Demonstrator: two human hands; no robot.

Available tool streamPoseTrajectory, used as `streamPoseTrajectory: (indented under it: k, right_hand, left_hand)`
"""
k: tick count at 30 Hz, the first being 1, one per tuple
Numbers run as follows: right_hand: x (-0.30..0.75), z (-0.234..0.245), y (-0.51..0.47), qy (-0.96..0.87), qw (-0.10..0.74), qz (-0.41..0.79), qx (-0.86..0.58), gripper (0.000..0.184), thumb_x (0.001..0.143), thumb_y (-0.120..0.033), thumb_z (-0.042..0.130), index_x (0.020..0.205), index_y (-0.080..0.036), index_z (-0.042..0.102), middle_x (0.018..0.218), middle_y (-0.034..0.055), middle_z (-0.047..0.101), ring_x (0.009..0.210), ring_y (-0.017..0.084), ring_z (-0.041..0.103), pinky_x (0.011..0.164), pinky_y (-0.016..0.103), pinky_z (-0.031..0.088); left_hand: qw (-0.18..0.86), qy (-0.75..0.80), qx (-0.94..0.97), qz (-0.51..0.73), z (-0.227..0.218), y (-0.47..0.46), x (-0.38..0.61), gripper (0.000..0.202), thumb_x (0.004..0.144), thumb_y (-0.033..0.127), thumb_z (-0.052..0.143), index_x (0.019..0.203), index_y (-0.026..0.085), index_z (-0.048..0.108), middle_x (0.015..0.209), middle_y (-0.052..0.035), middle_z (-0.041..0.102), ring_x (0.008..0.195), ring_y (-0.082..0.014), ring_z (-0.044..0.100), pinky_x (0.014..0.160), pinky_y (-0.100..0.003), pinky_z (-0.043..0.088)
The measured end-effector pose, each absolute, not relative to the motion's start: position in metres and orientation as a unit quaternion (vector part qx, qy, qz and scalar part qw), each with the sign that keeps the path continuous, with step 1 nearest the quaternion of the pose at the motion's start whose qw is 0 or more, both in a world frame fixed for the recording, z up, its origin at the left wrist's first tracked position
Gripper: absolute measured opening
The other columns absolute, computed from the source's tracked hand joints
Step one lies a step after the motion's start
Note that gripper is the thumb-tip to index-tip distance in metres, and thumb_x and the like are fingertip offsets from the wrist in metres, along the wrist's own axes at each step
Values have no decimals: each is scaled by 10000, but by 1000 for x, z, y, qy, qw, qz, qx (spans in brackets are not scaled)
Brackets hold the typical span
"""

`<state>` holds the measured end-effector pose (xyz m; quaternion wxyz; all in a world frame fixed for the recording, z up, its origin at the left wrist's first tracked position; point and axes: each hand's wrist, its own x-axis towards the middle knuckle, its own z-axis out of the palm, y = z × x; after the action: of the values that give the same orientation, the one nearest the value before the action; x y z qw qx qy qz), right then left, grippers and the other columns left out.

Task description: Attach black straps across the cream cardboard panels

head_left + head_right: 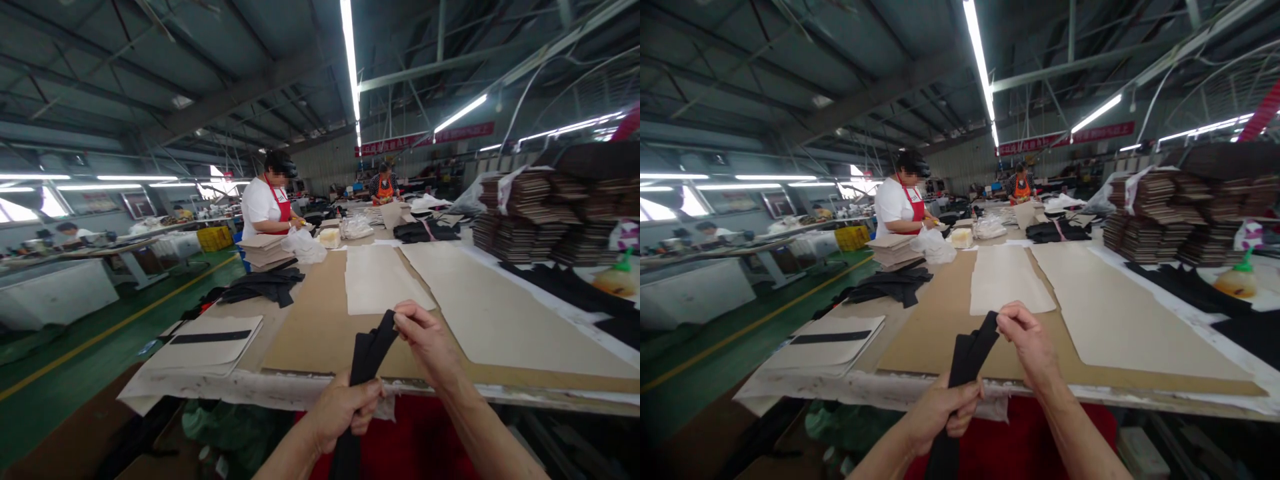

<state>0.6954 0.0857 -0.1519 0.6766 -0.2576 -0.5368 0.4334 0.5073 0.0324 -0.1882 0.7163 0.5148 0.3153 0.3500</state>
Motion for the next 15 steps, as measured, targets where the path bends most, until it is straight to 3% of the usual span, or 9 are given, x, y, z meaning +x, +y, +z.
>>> streamPoseTrajectory:
  k: [3,6,9,12,15]
  right_hand:
    - [692,-150,83,-500,690,454,-258,236,785,-408,726,780,-188,639,753,-17,551,677,99,450,650,226,379]
    - [686,-142,81,-469,697,471,-269,294,763,-438,734,764,-175,601,696,-17,578,633,94,491,600,210,396]
    - [695,-124,84,-366,784,431,-256,306,707,-400,754,760,-178,550,703,-13,615,620,108,571,553,202,434]
    - [730,-99,88,-275,877,332,-213,201,713,-264,686,794,-195,515,740,-17,620,607,118,595,516,210,477]
    - [764,-78,82,-251,908,297,-158,187,728,-118,608,722,-197,438,662,-52,524,467,40,436,396,114,331]
  left_hand:
    - [719,309,522,339,-187,25,510,358,789,449,703,874,146,534,509,88,342,387,-31,212,408,-216,121]
    - [722,308,517,341,-184,17,513,358,781,456,701,861,152,531,497,89,342,379,-32,206,403,-218,118]
    - [732,303,515,327,-187,13,513,342,771,444,697,849,159,526,491,91,336,375,-36,205,398,-219,115]
    - [730,314,534,289,-198,13,506,316,777,416,699,841,152,537,490,90,331,384,-40,220,397,-220,125]
    - [722,347,523,292,-210,21,498,368,783,470,698,865,149,537,487,101,309,379,-37,193,393,-223,100]
